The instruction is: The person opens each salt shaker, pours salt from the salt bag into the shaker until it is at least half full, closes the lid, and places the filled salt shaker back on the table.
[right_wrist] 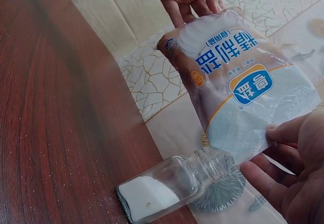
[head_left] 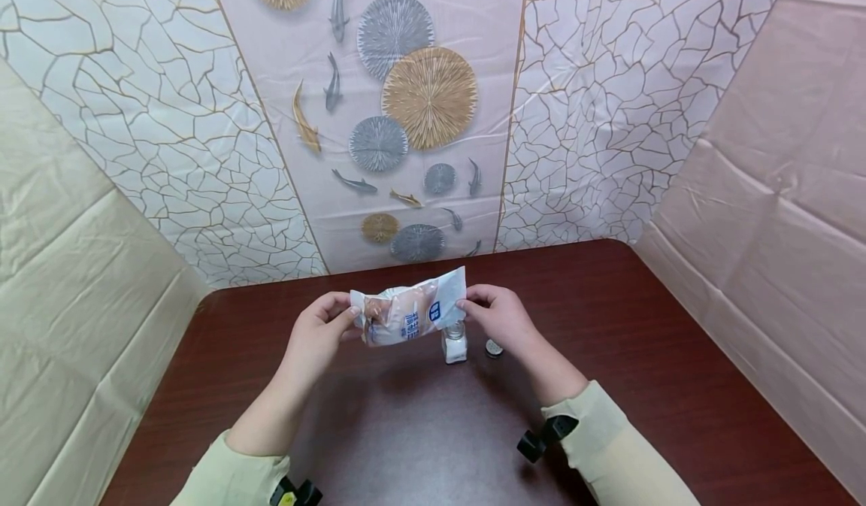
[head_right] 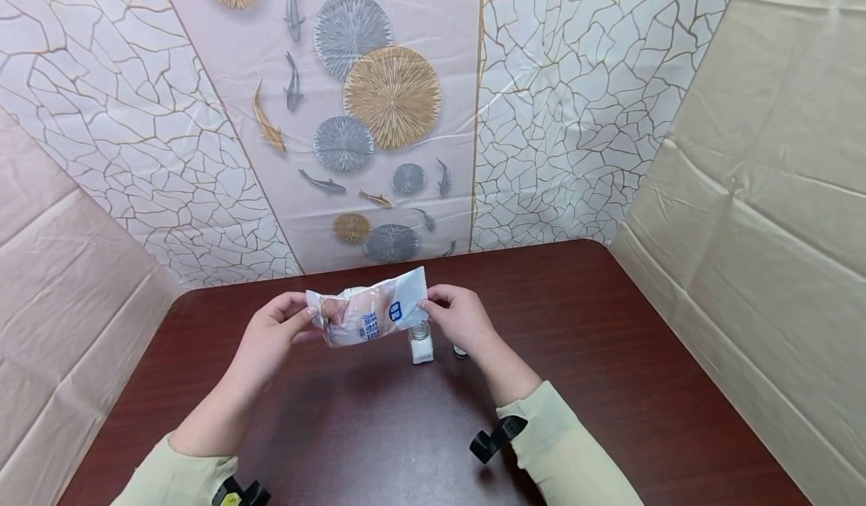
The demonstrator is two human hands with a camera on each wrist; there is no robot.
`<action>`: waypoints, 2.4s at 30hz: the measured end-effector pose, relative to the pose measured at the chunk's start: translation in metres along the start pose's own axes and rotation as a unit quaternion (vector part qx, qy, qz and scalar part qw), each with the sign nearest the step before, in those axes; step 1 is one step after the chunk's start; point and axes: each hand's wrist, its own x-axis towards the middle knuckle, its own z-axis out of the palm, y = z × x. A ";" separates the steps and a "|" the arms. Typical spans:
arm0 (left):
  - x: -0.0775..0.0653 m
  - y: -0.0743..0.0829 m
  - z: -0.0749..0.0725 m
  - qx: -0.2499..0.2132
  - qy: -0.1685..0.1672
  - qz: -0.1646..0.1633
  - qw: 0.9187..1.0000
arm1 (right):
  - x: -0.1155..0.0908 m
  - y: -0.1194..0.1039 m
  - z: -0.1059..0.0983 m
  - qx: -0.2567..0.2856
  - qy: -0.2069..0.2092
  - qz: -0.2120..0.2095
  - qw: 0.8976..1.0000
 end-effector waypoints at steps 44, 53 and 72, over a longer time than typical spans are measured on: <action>0.002 -0.001 0.001 0.001 -0.007 0.004 1.000 | -0.001 0.003 0.001 0.021 -0.004 0.000 1.000; 0.001 0.000 0.000 0.000 -0.005 -0.002 1.000 | -0.002 0.000 0.000 0.010 -0.001 0.009 1.000; -0.002 -0.001 0.000 0.001 -0.001 -0.007 1.000 | -0.002 0.001 0.001 0.006 -0.003 0.009 1.000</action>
